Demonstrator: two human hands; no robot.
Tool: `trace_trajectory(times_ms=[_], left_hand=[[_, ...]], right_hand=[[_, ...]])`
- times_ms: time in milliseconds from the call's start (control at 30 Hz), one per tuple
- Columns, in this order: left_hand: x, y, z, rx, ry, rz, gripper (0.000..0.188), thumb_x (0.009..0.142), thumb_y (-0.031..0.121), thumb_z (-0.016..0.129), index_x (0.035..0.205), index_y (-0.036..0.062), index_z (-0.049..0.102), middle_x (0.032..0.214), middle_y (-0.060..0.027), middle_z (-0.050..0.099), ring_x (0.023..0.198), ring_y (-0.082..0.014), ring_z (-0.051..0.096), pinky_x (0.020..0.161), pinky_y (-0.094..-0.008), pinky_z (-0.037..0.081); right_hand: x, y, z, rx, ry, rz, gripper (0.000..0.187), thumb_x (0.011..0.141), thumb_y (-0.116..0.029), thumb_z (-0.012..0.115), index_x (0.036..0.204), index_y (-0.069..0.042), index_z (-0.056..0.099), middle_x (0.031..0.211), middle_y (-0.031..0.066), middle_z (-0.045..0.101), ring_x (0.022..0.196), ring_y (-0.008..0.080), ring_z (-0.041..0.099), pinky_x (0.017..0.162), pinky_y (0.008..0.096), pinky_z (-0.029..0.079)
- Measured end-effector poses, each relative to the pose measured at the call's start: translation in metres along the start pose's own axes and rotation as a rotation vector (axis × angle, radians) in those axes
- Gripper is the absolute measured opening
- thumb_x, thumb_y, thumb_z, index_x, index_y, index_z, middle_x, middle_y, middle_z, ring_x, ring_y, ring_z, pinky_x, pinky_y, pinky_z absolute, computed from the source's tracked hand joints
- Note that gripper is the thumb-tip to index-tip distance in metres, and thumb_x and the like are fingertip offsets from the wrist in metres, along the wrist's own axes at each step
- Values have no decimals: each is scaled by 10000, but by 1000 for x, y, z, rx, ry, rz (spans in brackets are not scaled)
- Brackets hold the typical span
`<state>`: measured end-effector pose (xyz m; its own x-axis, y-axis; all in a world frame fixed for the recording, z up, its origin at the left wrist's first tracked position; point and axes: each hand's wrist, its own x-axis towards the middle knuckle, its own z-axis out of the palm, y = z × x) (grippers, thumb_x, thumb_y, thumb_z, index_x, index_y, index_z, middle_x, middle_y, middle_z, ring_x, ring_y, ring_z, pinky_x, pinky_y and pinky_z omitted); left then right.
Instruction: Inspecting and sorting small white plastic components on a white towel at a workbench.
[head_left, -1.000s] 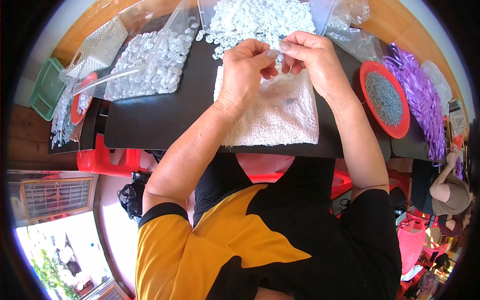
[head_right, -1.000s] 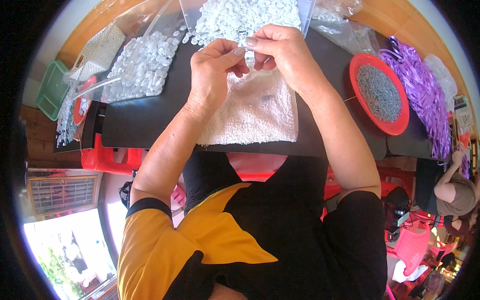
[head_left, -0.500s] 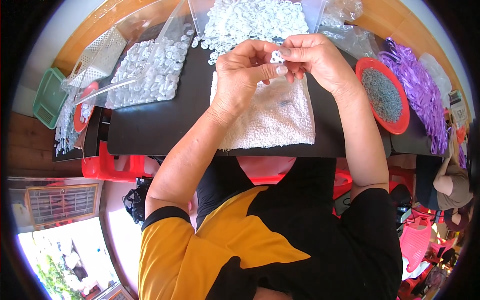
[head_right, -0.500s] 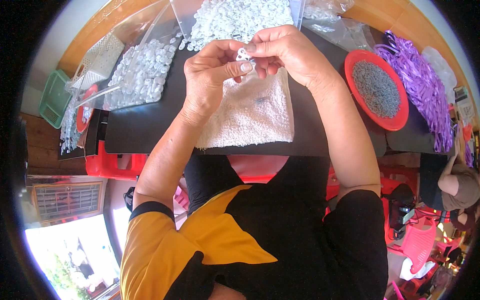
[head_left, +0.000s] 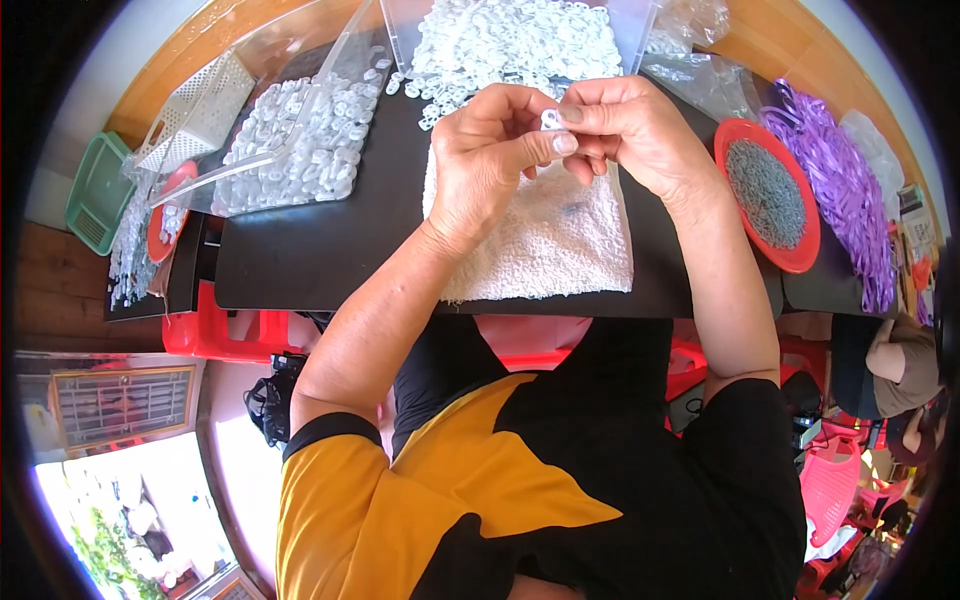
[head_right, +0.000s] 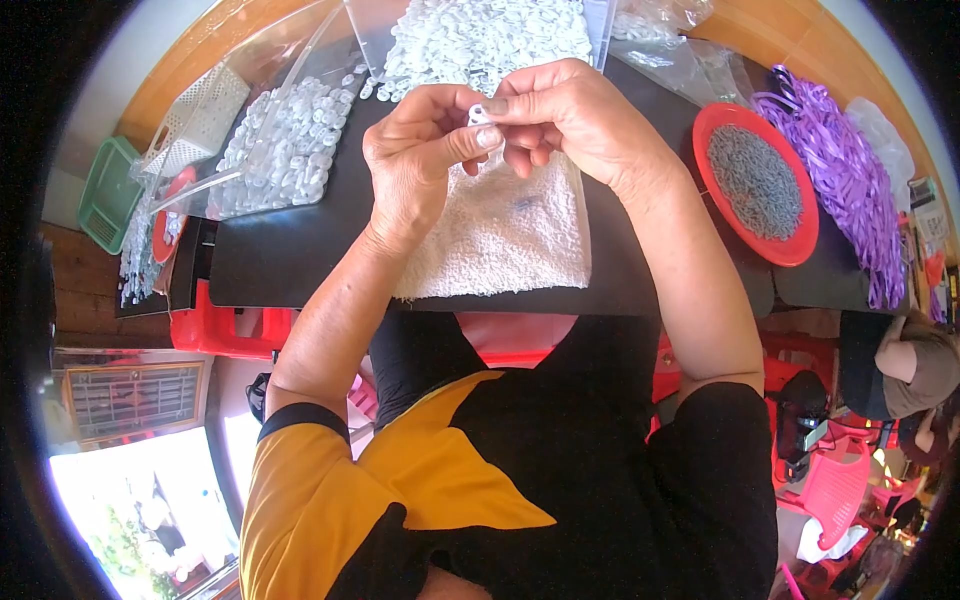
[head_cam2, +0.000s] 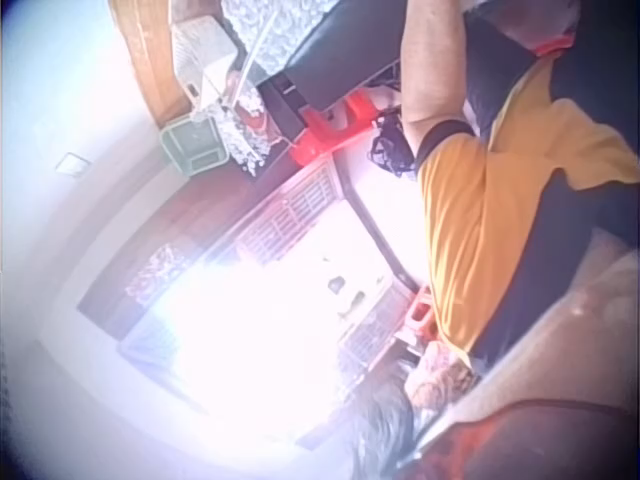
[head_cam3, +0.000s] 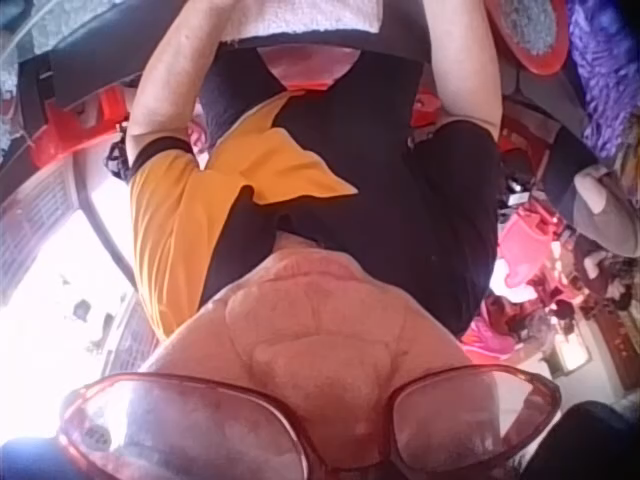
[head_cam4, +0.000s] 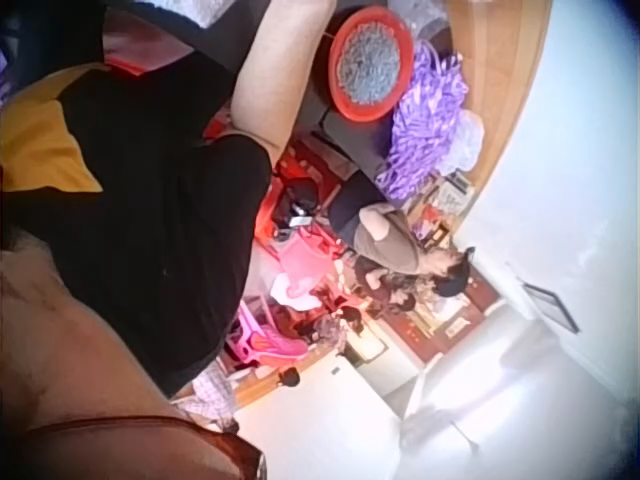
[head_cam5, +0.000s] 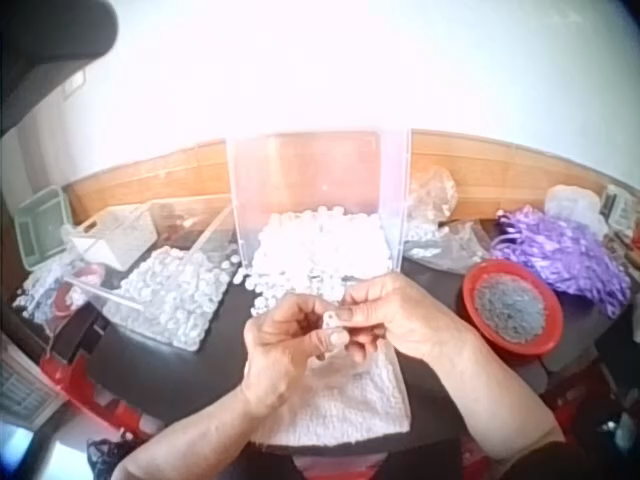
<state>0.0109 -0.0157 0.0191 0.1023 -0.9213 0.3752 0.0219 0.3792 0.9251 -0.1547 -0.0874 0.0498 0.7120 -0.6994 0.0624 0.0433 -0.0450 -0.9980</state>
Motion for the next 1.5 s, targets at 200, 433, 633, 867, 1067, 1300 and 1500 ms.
trace_trajectory(times_ms=[200,433,633,867,1067,1300,1500], left_hand=[[-3,0,1,-61,14,-30,224,750,58,792,919,27,648,717,13,611,618,-41,535,530,-184,442],[-4,0,1,-3,48,9,198,759,64,789,902,30,656,725,5,623,631,-50,545,553,-189,457],[-1,-2,0,-72,47,-20,173,758,65,789,869,29,662,723,2,626,615,-51,542,539,-186,440],[3,-9,-1,-150,37,37,162,780,62,768,897,30,660,743,-6,643,627,-57,555,534,-192,435],[4,-8,2,-101,18,107,212,776,27,763,955,18,650,776,-20,654,682,-67,573,603,-201,472],[4,-6,2,-55,26,103,241,758,-21,765,965,10,647,793,-4,614,724,-56,543,676,-213,497],[3,-7,3,-48,25,117,241,757,-24,765,964,20,650,785,12,587,719,-48,525,679,-206,492]], right_hand=[[1,3,-1,133,-55,51,228,873,-188,654,803,28,636,644,69,610,478,139,583,429,212,397],[3,12,0,252,-87,58,187,882,-136,634,822,40,612,678,90,615,464,149,569,418,218,385],[8,19,-3,284,-95,34,187,887,-135,629,816,37,613,600,42,548,434,107,504,419,228,386],[7,16,1,312,-136,-16,207,894,-165,631,836,33,635,577,35,548,462,101,523,451,223,403],[5,11,-5,25,43,-104,238,897,-241,634,837,-12,664,634,41,615,522,128,596,487,213,416],[5,8,-8,3,22,-83,234,881,-249,644,808,-27,659,615,17,590,525,112,583,496,199,394],[4,5,-9,-27,15,-79,223,878,-232,640,792,-27,648,616,17,587,527,112,583,498,198,392]])
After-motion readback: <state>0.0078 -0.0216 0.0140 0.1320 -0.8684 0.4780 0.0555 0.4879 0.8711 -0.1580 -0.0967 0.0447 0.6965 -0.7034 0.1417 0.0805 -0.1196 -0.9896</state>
